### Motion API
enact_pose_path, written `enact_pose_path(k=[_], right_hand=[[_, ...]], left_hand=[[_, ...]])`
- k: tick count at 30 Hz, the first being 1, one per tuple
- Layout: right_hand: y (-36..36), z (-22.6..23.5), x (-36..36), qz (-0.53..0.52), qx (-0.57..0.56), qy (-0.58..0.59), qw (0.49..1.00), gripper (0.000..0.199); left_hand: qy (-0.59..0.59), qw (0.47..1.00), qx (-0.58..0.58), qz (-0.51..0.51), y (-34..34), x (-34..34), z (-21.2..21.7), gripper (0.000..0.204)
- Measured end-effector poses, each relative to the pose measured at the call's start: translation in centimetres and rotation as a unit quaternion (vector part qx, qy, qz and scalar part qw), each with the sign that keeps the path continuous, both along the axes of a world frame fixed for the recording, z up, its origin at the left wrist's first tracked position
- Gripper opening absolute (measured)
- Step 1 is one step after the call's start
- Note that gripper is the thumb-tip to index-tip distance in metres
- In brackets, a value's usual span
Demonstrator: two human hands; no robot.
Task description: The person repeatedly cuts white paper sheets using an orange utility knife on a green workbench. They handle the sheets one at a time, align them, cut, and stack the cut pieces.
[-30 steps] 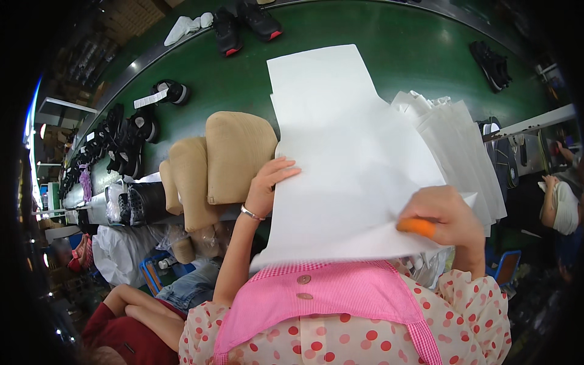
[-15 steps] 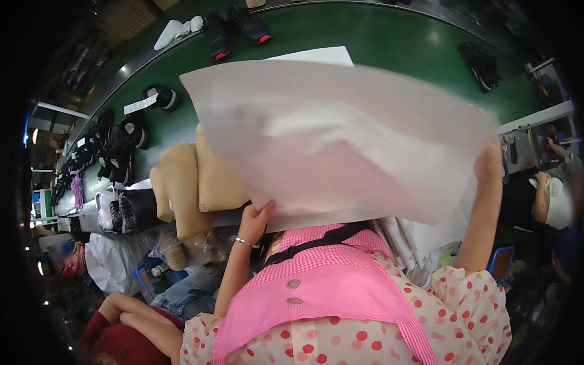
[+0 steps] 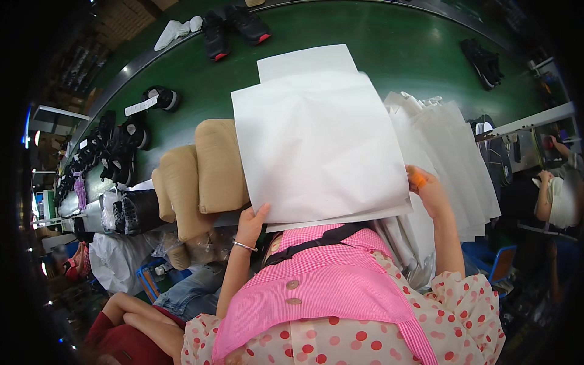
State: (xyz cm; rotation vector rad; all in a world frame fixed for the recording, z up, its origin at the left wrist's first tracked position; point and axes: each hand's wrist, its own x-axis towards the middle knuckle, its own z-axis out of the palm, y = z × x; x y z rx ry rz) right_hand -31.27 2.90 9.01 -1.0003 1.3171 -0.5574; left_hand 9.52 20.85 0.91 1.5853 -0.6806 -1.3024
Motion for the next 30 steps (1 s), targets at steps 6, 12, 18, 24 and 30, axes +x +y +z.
enact_pose_path(k=[6,12,18,24,30], right_hand=[[1.7,-0.4,0.1,0.073,-0.030,0.120,0.990,0.015],[2.8,-0.4,-0.7,0.054,-0.059,0.123,0.989,0.012],[4.7,0.5,-1.3,0.059,-0.059,0.121,0.989,0.013],[6.0,1.0,-1.7,0.066,-0.025,0.166,0.984,0.017],[7.0,1.3,-2.9,0.087,-0.020,0.202,0.975,0.017]], left_hand=[[0.001,1.000,0.022,0.015,0.0,0.0,1.3,0.035],[-0.052,0.997,0.045,0.032,0.7,0.8,-1.1,0.031],[-0.104,0.993,-0.006,0.058,1.3,-0.2,1.8,0.028],[-0.149,0.987,0.030,0.055,3.0,-1.0,3.5,0.028],[-0.143,0.989,0.018,0.039,4.4,-1.0,2.5,0.025]])
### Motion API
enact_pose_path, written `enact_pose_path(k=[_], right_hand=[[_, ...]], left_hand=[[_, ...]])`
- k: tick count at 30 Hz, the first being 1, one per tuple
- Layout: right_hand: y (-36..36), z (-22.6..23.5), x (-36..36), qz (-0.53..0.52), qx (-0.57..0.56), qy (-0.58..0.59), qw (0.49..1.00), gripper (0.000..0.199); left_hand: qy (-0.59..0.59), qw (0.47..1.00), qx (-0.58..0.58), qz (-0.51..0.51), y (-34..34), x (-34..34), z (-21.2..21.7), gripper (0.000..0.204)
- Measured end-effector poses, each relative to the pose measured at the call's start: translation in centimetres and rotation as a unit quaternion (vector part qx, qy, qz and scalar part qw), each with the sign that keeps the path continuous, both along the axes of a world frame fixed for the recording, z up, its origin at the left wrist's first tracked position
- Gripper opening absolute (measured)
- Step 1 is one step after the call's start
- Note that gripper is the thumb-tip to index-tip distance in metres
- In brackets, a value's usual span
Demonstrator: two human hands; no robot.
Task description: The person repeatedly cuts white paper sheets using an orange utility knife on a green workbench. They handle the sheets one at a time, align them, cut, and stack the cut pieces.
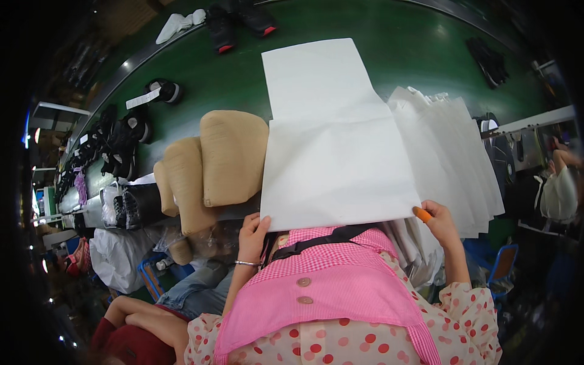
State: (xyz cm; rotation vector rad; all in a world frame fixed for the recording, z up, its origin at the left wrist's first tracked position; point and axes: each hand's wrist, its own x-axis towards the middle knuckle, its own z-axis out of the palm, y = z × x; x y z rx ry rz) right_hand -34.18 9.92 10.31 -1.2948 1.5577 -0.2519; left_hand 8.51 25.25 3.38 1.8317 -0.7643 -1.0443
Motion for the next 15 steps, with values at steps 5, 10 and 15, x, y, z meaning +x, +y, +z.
enact_pose_path(k=[5,10,15], right_hand=[[0.5,0.9,0.5,0.036,-0.073,-0.025,0.996,0.017],[1.0,0.0,0.0,-0.023,0.011,-0.036,0.999,0.013],[1.1,0.1,0.7,-0.100,0.079,-0.110,0.986,0.014]], left_hand=[[0.126,0.990,-0.017,0.062,0.9,-0.3,0.2,0.018],[0.259,0.961,0.008,0.095,0.6,-0.3,0.8,0.044],[-0.002,0.999,-0.036,-0.040,0.0,-0.2,3.5,0.061]])
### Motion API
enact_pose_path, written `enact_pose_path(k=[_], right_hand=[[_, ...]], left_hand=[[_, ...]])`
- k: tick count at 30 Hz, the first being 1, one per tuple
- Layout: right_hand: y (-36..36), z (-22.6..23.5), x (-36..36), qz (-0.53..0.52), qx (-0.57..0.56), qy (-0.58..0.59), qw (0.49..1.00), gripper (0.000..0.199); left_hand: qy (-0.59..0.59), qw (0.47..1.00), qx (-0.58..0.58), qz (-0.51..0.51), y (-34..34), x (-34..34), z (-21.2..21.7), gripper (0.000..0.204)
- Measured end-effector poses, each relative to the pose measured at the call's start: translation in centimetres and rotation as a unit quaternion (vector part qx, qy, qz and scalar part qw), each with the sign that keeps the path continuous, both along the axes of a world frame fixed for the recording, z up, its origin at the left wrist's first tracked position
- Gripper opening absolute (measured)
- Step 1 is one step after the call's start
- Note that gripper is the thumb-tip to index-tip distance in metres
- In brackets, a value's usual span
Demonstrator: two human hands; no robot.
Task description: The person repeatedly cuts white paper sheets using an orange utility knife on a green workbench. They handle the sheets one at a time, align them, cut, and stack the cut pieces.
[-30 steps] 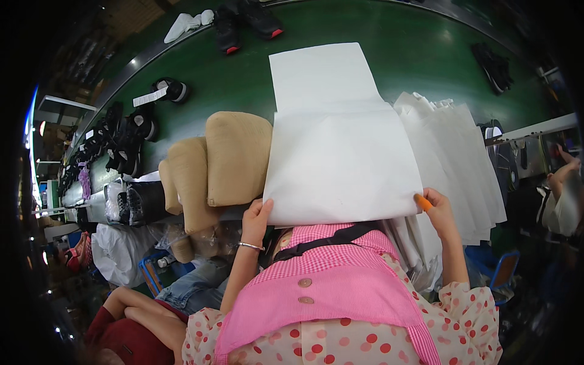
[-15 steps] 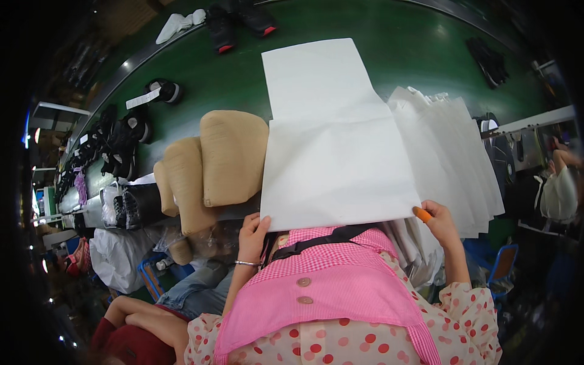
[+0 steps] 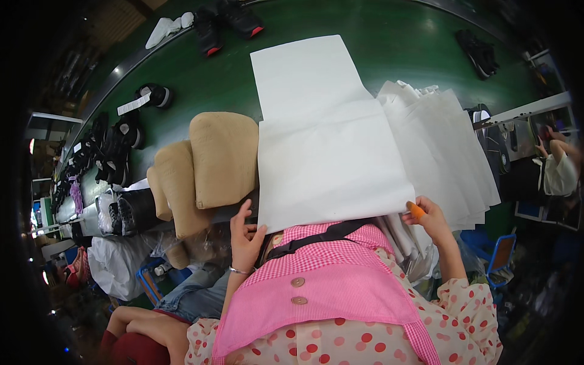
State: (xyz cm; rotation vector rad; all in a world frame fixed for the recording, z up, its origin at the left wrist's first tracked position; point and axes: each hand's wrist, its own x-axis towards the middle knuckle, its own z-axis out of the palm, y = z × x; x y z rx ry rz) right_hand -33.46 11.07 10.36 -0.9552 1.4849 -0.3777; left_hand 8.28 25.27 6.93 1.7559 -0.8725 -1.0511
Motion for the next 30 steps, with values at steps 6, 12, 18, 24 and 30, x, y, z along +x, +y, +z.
enact_pose_path(k=[6,12,18,24,30], right_hand=[[-0.5,-1.0,0.2,-0.059,0.012,-0.027,0.998,0.014],[-0.9,-1.1,-0.1,-0.072,-0.015,-0.031,0.997,0.009],[-0.9,-0.1,0.0,-0.060,-0.048,-0.032,0.997,0.004],[-3.0,2.3,3.2,0.051,-0.379,0.195,0.903,0.026],[-1.5,7.6,16.9,0.371,-0.545,0.106,0.744,0.045]], left_hand=[[-0.182,0.965,-0.062,-0.176,0.0,0.5,0.7,0.042],[-0.277,0.945,-0.091,-0.150,-0.3,0.3,0.0,0.032],[-0.295,0.939,-0.129,-0.123,-0.6,0.5,0.9,0.029],[-0.263,0.944,-0.161,-0.118,-2.1,-0.1,2.7,0.027],[-0.285,0.917,-0.226,-0.163,-5.4,-1.3,5.8,0.030]])
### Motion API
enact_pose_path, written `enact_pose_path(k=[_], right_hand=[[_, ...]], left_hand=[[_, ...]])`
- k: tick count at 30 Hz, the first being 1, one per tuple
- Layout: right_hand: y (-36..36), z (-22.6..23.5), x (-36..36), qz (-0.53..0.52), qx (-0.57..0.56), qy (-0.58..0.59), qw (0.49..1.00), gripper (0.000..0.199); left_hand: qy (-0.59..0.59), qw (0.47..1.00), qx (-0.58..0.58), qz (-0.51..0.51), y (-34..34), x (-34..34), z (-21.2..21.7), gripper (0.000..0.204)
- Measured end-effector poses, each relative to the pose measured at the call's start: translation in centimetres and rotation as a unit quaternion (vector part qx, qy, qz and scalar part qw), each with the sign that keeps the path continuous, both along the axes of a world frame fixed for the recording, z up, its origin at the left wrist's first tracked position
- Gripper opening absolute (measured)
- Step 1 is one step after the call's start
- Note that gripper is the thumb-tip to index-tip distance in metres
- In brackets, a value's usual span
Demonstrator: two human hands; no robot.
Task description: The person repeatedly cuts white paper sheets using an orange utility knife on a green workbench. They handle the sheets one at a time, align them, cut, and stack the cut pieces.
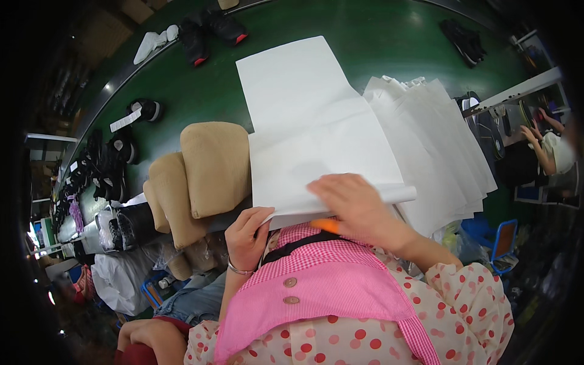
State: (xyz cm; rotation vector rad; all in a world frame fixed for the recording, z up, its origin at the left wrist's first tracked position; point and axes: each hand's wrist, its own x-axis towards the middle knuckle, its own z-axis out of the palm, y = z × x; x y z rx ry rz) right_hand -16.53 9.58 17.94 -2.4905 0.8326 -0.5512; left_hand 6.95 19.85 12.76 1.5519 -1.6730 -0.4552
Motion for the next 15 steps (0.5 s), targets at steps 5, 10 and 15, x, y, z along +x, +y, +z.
enact_pose_path(k=[5,10,15], right_hand=[[-0.2,-3.0,0.0,0.014,-0.025,0.029,0.999,0.044],[-0.8,-4.3,-2.3,-0.009,-0.018,0.035,0.999,0.041],[-1.8,-4.8,-5.1,-0.029,-0.033,0.053,0.998,0.045]], left_hand=[[-0.003,1.000,-0.027,0.000,-1.0,-0.2,1.3,0.030],[0.013,1.000,-0.013,0.024,-0.6,-0.3,1.2,0.027],[0.031,0.998,-0.014,0.052,-0.6,0.2,1.5,0.025]])
